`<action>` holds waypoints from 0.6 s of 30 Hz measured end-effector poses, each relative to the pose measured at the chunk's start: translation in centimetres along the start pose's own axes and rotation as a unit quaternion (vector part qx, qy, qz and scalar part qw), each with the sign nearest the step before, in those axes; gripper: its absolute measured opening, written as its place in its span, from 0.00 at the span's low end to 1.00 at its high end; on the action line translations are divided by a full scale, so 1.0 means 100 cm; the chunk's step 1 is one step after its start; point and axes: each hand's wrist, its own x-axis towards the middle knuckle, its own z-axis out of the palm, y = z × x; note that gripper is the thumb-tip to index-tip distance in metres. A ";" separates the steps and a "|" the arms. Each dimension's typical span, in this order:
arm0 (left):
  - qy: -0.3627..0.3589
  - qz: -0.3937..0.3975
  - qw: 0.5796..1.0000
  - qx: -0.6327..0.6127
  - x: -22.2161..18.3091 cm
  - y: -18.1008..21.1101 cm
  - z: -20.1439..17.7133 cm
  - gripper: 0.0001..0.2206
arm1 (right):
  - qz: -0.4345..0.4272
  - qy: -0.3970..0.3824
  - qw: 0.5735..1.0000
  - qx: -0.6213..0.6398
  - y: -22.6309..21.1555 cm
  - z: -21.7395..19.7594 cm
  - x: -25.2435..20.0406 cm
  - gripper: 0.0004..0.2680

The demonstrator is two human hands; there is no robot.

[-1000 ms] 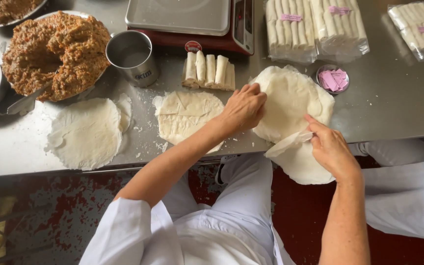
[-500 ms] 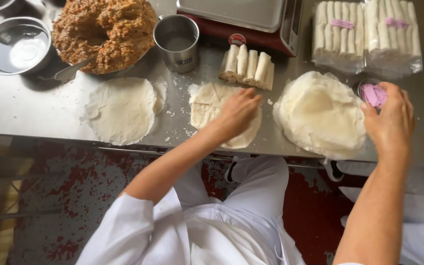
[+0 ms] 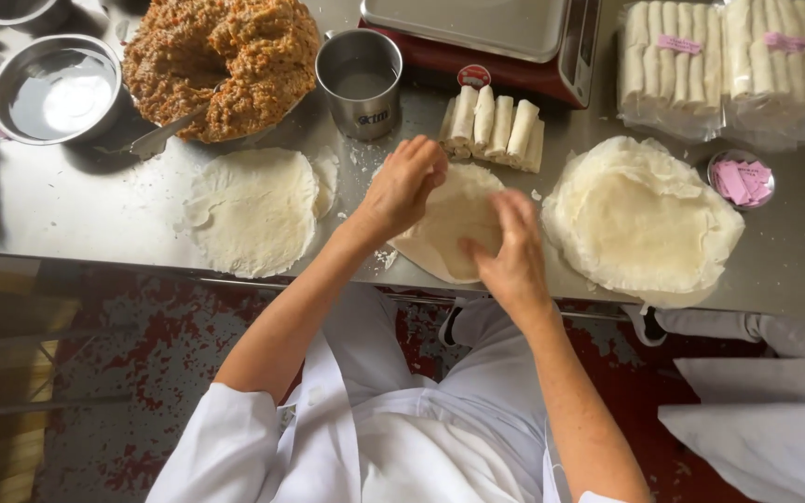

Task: Separating thin dough sheets from a stack and placing them into individual piles on a metal table.

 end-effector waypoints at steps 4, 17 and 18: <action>0.032 -0.015 0.977 -0.212 0.004 0.010 -0.017 0.04 | 0.027 0.127 0.991 0.013 0.021 0.004 0.026 0.28; 0.092 -0.204 0.795 -0.564 -0.011 0.075 -0.027 0.36 | 0.012 0.150 0.953 0.261 -0.023 -0.006 0.048 0.01; 0.092 -0.201 0.796 -0.563 -0.011 0.071 -0.020 0.36 | 0.010 0.152 0.953 0.261 -0.026 -0.009 0.048 0.01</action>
